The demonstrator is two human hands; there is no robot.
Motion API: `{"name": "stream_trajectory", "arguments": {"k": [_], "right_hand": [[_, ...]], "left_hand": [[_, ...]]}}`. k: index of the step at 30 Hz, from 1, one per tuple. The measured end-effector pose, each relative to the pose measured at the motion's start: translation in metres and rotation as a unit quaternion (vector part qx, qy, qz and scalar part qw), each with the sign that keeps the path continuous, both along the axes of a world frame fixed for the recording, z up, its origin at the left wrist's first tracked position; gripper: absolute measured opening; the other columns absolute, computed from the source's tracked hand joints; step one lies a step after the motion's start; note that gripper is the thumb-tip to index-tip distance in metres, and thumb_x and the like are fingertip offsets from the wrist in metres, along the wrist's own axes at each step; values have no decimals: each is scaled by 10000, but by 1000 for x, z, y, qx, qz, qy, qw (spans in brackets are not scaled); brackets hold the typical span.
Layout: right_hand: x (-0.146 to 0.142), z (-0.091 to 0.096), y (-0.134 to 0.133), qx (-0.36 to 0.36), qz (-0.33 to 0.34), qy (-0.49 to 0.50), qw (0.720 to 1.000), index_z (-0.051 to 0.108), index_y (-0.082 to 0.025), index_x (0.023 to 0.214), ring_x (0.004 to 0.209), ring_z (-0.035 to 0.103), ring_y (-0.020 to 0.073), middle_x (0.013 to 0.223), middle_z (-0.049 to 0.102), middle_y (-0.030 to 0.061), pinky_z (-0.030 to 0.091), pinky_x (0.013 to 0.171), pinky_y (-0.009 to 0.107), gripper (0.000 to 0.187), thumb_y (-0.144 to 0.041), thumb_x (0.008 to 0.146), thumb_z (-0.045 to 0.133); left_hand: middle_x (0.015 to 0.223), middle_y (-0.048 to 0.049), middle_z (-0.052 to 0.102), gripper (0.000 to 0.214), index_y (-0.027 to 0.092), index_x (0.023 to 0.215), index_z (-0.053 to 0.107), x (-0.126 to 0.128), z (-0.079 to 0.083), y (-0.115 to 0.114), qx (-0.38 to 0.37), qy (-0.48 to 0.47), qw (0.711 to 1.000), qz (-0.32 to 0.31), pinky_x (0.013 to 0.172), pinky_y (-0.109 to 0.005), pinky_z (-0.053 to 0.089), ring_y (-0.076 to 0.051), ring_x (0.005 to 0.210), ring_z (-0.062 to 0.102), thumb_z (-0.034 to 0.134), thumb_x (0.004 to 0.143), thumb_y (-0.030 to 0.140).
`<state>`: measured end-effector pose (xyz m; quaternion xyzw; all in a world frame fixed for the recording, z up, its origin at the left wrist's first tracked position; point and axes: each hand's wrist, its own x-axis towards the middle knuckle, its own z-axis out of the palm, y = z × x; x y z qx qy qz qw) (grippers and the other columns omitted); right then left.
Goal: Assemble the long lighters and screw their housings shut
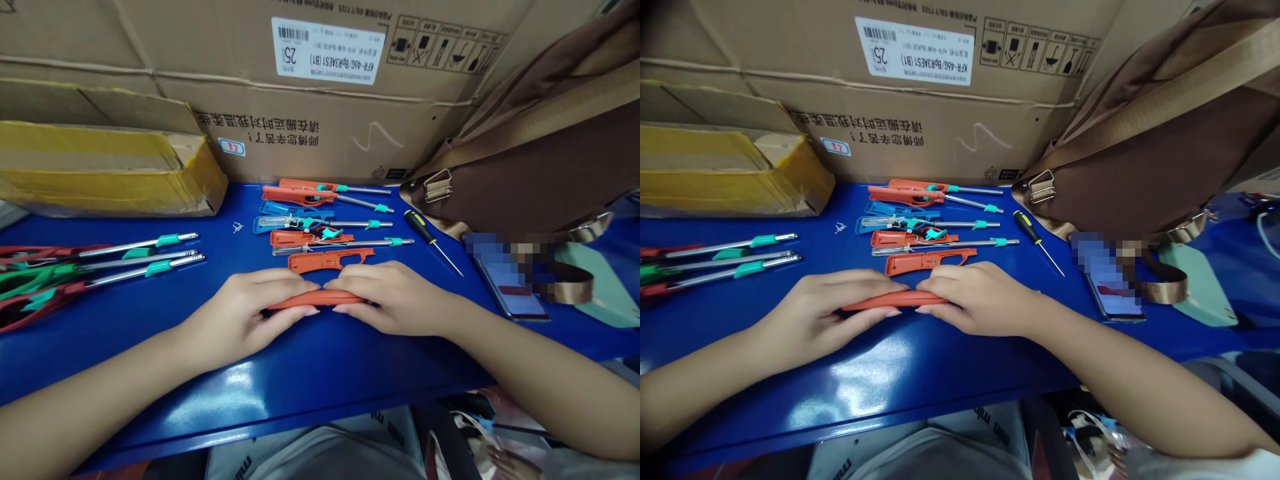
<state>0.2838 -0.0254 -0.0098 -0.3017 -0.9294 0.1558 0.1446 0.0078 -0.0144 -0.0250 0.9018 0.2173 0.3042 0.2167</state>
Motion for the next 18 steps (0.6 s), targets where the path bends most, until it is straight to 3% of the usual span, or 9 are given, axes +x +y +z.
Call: {"name": "stream_trajectory", "arguments": {"k": [5,9,13,15,18], "right_hand": [[-4,-1,-4,-28,-12,10,999,706,-168,1171,982,717,184,1080,759,45,504,829,303,314,-318,1090,442],[-3,2,-1,-2,-39,-29,999,710,-184,1163,941,720,195,1046,756,44,485,754,309,336,-404,1083,468],[13,12,9,46,-74,-80,993,731,-177,1052,909,708,233,995,753,63,479,739,330,290,-442,987,633],[25,19,15,52,-102,-71,991,729,-199,1111,956,708,236,1054,760,55,493,793,328,268,-387,921,717],[41,30,21,60,-145,-55,986,735,-212,1065,875,704,214,950,760,35,492,741,306,228,-363,893,737]], "left_hand": [[1125,-50,789,238,162,1223,701,3,3,-6,16,22,999,18,909,-205,581,-148,988,747,641,1004,232],[1125,-48,787,229,170,1219,699,2,6,0,27,26,999,24,906,-211,580,-147,995,746,626,1007,222],[1079,-52,795,193,179,1151,732,-10,15,14,47,16,998,39,862,-233,589,-164,954,750,651,984,234],[1073,-39,800,194,204,1140,749,-16,21,23,44,18,998,39,836,-241,588,-170,935,753,665,968,234],[1033,-33,810,169,217,1082,777,-24,28,32,64,5,995,75,805,-256,582,-180,881,750,688,942,253]]}}
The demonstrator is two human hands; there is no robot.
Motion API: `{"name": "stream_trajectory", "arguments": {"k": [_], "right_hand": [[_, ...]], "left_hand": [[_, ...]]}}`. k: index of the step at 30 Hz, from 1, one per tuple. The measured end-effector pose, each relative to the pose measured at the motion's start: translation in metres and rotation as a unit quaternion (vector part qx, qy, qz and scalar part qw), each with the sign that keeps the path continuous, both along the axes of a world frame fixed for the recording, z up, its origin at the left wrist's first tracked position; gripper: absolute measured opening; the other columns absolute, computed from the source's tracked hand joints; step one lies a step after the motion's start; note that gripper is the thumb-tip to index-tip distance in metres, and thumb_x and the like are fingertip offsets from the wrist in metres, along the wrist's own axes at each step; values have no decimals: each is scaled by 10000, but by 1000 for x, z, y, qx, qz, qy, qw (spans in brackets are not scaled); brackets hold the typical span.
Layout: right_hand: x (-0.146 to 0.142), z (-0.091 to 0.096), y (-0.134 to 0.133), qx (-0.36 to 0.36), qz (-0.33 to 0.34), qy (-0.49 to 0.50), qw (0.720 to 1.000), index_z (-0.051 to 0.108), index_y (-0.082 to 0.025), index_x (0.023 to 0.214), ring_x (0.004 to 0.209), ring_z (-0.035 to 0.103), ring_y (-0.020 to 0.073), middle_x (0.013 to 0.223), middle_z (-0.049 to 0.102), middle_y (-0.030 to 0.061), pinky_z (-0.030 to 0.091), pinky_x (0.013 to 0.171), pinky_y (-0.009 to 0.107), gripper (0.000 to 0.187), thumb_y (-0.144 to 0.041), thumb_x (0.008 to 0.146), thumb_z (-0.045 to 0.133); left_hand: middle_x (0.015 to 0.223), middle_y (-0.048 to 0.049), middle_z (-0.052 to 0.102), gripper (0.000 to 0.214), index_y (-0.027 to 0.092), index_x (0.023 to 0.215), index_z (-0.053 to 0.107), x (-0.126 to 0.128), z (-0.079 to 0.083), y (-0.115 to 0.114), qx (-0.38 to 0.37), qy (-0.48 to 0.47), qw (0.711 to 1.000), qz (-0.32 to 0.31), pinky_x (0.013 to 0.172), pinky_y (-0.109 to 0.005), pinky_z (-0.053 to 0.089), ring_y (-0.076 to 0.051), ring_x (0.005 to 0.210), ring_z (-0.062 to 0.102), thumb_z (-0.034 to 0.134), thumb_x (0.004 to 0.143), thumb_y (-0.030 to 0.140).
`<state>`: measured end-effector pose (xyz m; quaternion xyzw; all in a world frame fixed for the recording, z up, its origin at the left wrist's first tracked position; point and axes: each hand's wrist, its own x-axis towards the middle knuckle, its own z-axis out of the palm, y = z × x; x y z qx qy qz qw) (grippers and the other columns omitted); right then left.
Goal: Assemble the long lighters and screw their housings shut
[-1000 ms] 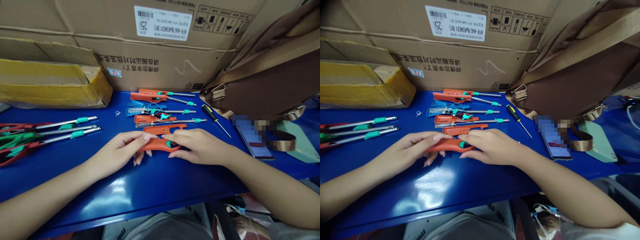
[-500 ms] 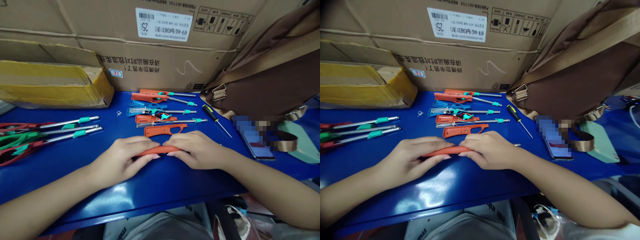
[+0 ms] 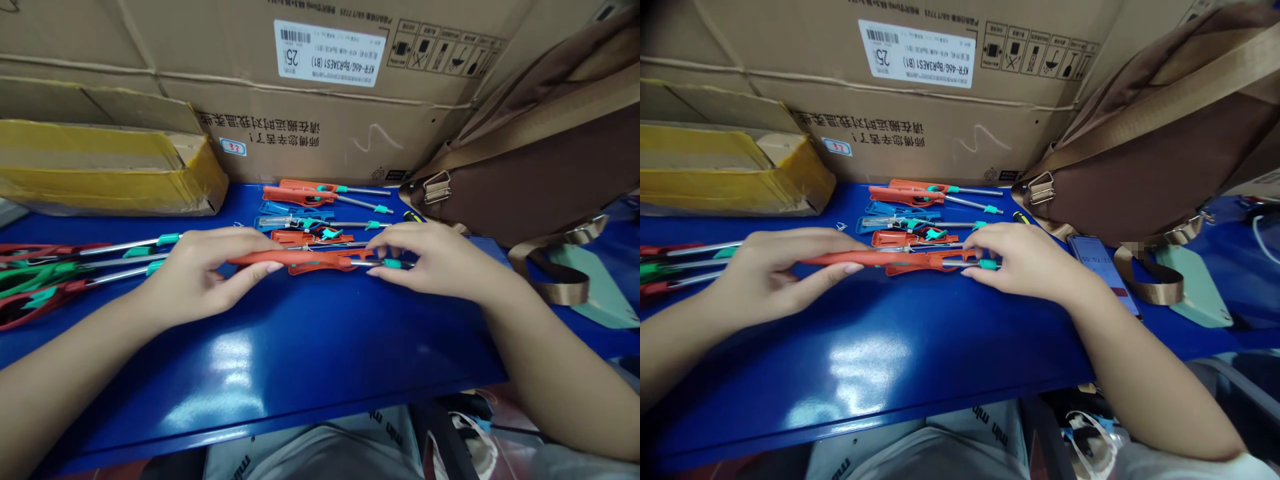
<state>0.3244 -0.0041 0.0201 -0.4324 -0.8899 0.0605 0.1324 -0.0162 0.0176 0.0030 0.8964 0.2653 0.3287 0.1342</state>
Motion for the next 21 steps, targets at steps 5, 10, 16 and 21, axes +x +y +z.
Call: {"name": "stream_trajectory", "arguments": {"k": [5,10,16,21], "right_hand": [[15,11,5,64,-27,23,997,738,-199,983,846,706,226,957,772,55,518,763,336,161,-337,911,700],[15,9,7,82,-6,23,996,726,-194,1019,925,715,246,995,770,76,528,839,365,148,-299,976,632],[-13,-13,-4,69,60,22,996,688,-165,1075,946,706,244,1013,759,103,528,821,352,213,-318,1043,544],[-22,-25,-7,72,65,36,995,654,-161,1078,902,701,237,1003,748,110,519,762,334,212,-314,1058,508]], "left_hand": [[976,-33,816,136,185,1027,780,-6,3,7,-2,-36,997,61,792,-254,562,-154,830,719,734,920,256],[976,-41,819,179,179,1019,788,-1,-4,7,-58,-67,992,92,782,-255,577,-159,819,730,721,922,313],[1017,-48,816,270,190,1089,795,17,-15,-8,-140,-34,988,52,808,-244,596,-180,855,752,636,966,369],[1032,-63,817,303,185,1088,795,22,-12,-16,-173,-41,983,55,811,-265,610,-195,863,749,664,954,424]]}}
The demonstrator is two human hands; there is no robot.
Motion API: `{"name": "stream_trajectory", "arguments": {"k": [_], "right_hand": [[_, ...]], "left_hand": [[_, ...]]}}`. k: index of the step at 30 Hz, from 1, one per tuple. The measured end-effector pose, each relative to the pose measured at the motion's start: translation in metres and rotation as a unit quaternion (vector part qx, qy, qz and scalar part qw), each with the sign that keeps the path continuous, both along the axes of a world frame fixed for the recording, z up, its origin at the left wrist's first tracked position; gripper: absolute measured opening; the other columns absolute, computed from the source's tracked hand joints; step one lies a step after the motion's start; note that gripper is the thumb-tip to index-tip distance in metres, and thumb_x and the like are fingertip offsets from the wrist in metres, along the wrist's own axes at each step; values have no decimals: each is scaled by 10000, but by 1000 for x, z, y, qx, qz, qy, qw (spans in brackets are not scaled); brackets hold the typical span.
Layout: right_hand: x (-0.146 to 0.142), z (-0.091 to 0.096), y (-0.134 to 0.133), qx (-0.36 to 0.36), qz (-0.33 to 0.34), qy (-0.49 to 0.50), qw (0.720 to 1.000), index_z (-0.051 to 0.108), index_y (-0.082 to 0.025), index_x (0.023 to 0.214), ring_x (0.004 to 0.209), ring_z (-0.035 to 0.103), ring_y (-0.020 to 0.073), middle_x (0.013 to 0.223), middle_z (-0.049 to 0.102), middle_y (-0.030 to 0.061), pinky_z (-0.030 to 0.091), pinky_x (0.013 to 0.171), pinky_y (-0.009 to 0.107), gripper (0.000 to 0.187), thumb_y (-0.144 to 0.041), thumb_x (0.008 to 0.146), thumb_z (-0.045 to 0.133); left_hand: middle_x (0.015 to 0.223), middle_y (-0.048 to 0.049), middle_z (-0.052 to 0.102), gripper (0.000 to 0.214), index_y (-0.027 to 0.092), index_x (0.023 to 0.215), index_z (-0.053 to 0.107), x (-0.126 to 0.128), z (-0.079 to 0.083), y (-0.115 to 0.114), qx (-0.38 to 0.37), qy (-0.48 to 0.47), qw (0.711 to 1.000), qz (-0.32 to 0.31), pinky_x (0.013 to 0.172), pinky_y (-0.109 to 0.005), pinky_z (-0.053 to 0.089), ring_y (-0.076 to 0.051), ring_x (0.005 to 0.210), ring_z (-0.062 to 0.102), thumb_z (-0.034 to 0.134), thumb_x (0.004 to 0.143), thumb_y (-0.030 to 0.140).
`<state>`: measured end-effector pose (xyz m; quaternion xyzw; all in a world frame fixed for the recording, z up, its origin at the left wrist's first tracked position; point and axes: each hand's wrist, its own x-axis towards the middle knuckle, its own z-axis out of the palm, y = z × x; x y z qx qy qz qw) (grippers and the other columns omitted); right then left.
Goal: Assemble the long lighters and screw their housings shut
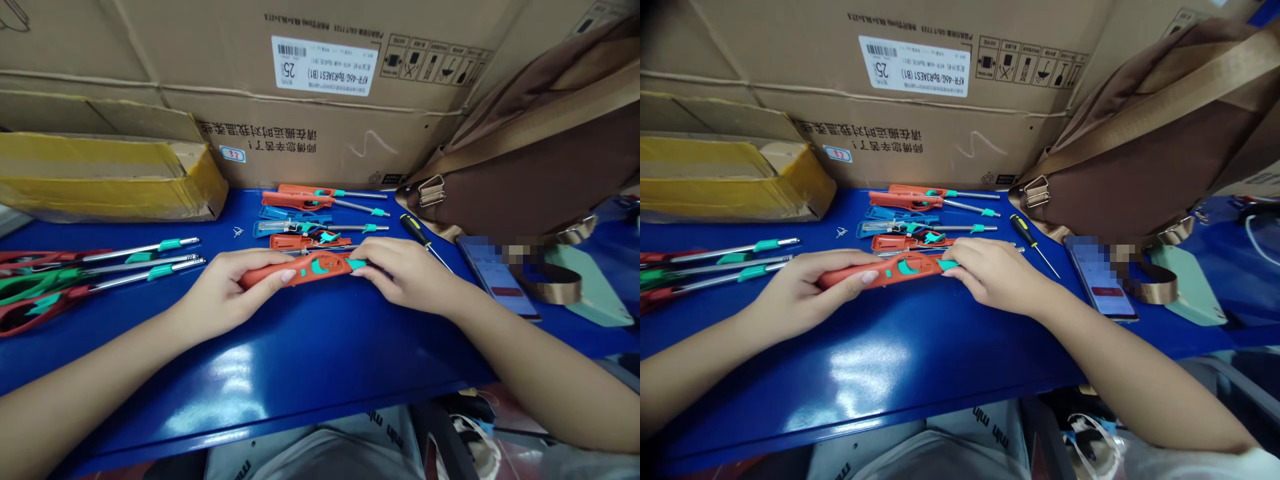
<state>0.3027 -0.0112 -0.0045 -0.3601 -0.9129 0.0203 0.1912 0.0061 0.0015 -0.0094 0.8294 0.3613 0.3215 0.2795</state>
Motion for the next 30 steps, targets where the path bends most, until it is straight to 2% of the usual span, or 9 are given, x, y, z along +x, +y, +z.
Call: {"name": "stream_trajectory", "arguments": {"k": [3,6,9,11,13,16,21,25,30], "right_hand": [[1,0,0,2,-5,14,1000,636,-172,1041,877,693,233,977,740,106,511,744,328,183,-313,1048,520],[1,-2,-1,16,3,15,1000,625,-173,1002,837,679,229,937,729,103,503,715,320,162,-301,1038,532],[-1,-4,-2,28,12,24,999,625,-163,982,815,671,226,918,723,103,500,701,316,153,-285,1028,546],[-1,-5,-2,30,14,27,999,629,-156,979,807,668,224,910,722,105,499,697,316,154,-277,1026,545],[-2,-4,-2,29,15,15,999,633,-155,988,805,668,222,911,725,105,498,696,317,150,-258,1028,532],[-2,-5,-2,38,28,-17,999,646,-154,1028,817,674,220,952,743,116,509,715,325,167,-217,1035,491],[-1,-14,0,29,64,-9,997,665,-165,1046,829,689,199,975,758,108,533,736,310,180,-154,1015,488],[-3,-13,0,2,55,-7,998,680,-152,1023,814,685,201,963,753,112,523,716,311,186,-192,1026,498],[-3,12,-3,-75,69,-24,995,691,-178,1023,913,681,209,989,745,89,530,820,334,176,-289,1039,556]], "left_hand": [[899,-46,807,298,183,1039,800,0,3,-1,-50,-23,998,11,620,-220,567,-157,706,698,684,938,439],[658,-6,712,320,178,976,799,0,3,0,-173,-50,984,-3,410,-185,377,-98,478,517,671,946,470],[574,7,634,352,162,901,790,0,2,1,-259,-63,964,-18,386,-181,292,-75,425,419,658,956,484],[611,-5,662,358,161,905,788,0,2,1,-262,-60,963,-17,397,-182,316,-80,445,453,654,958,489],[708,-23,728,350,167,951,790,0,3,0,-221,-48,974,-14,436,-188,396,-102,512,544,649,961,487],[867,-37,792,300,174,986,785,1,3,-2,-102,-13,995,-21,615,-215,550,-145,698,683,639,973,435],[1038,-57,814,233,164,1088,762,-2,-3,-3,72,33,996,-45,851,-249,597,-176,901,756,635,985,330],[1060,-47,812,227,174,1107,755,-6,-5,-2,91,43,994,-45,865,-240,591,-170,923,759,637,995,332],[1049,-48,783,235,175,1159,725,-5,2,-6,129,82,985,-78,861,-237,576,-166,943,737,552,1041,281]]}}
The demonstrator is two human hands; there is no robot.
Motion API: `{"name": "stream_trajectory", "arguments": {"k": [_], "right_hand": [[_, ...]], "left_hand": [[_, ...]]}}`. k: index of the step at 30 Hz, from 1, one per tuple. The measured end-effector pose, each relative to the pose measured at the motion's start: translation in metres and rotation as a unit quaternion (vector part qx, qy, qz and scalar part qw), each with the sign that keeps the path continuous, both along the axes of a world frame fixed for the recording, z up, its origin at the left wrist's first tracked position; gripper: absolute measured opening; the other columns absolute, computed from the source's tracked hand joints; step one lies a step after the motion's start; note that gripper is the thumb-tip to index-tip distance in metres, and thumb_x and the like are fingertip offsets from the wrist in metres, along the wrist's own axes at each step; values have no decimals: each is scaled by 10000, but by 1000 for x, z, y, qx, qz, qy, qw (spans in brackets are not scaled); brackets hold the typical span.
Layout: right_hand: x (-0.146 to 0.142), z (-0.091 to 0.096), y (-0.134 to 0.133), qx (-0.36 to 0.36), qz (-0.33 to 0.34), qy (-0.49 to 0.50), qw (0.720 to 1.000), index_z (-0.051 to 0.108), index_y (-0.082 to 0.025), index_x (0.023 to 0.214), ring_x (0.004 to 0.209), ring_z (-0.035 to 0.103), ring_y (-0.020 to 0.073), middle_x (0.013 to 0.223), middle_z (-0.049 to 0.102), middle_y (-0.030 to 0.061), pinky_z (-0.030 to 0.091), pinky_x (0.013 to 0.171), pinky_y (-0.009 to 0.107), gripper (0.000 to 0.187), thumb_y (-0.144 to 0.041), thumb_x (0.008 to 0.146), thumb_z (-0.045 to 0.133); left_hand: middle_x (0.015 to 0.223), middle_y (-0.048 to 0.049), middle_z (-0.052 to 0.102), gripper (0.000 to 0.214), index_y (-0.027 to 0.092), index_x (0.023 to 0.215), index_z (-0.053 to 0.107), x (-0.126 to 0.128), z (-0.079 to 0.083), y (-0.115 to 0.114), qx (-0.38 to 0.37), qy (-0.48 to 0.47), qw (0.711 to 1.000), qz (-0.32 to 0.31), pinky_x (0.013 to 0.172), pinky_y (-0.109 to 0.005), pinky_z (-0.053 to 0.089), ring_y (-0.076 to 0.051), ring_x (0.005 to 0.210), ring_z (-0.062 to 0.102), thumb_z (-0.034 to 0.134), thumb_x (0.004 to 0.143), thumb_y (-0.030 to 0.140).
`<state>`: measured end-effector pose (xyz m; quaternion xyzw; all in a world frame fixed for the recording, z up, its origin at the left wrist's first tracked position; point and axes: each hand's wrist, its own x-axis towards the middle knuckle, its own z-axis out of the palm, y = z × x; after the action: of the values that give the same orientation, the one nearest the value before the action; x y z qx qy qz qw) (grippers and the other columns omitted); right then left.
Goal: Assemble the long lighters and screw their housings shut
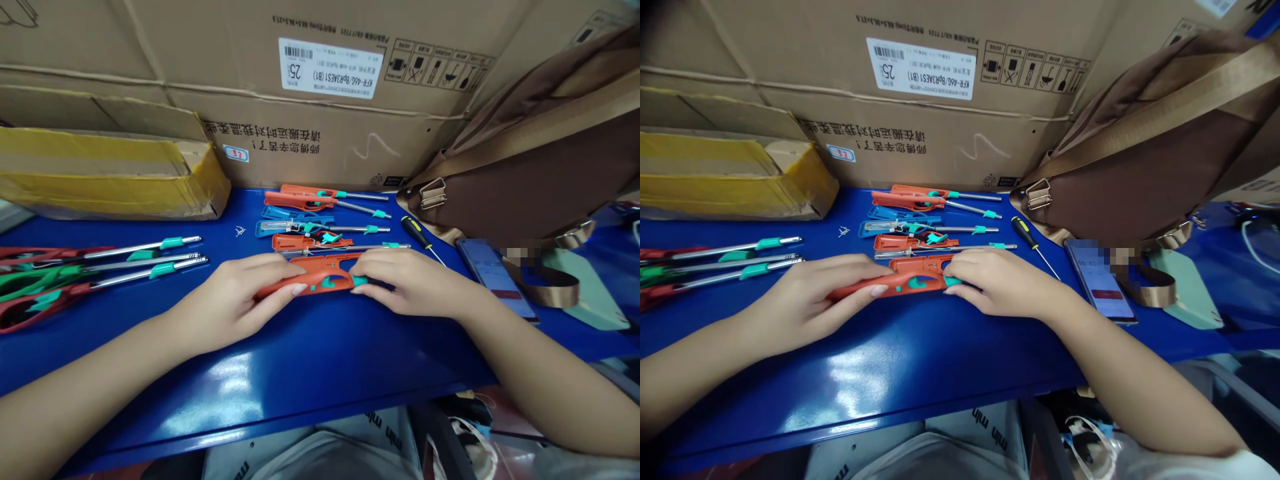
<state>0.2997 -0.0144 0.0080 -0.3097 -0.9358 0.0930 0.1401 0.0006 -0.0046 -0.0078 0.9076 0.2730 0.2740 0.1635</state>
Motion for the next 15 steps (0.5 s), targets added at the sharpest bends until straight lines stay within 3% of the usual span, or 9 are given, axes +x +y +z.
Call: {"name": "stream_trajectory", "arguments": {"k": [1,3,5,9,12,15], "right_hand": [[1,6,0,-15,20,20,999,694,-189,1009,937,680,202,982,746,76,530,857,331,172,-301,1039,568],[7,16,1,-10,-8,64,998,696,-203,985,959,682,203,977,742,68,529,898,337,175,-320,1035,576],[17,20,6,48,-124,82,988,695,-211,1012,947,679,224,1013,729,81,532,883,360,177,-324,1030,560],[44,14,26,87,-353,0,932,687,-165,1148,755,652,223,1189,662,153,553,804,436,287,-365,973,580],[57,7,38,57,-461,-77,882,658,-171,1211,992,676,330,1306,623,183,548,804,458,357,-402,950,579],[60,3,43,-1,-506,-174,844,601,-176,1301,1115,656,381,1337,638,186,542,770,454,420,-406,954,545]], "left_hand": [[1046,-54,770,254,166,1168,716,1,1,-2,4,10,1000,-17,864,-235,573,-163,950,730,504,1058,252],[1071,-71,741,291,152,1195,698,3,1,-6,5,28,999,-46,870,-234,568,-160,969,719,442,1076,221],[1146,-92,715,310,152,1261,672,5,-2,-10,5,57,996,-63,898,-261,567,-178,1015,711,432,1083,236],[1262,-119,667,364,173,1386,606,6,-10,-11,-19,119,990,-70,991,-344,549,-227,1123,672,437,1088,297],[1292,-124,644,384,195,1411,587,6,-15,-8,-44,141,986,-72,1016,-383,532,-253,1166,632,507,1059,326],[1294,-130,641,429,197,1414,584,4,-14,-6,-45,149,986,-63,999,-405,534,-277,1163,622,591,1002,313]]}}
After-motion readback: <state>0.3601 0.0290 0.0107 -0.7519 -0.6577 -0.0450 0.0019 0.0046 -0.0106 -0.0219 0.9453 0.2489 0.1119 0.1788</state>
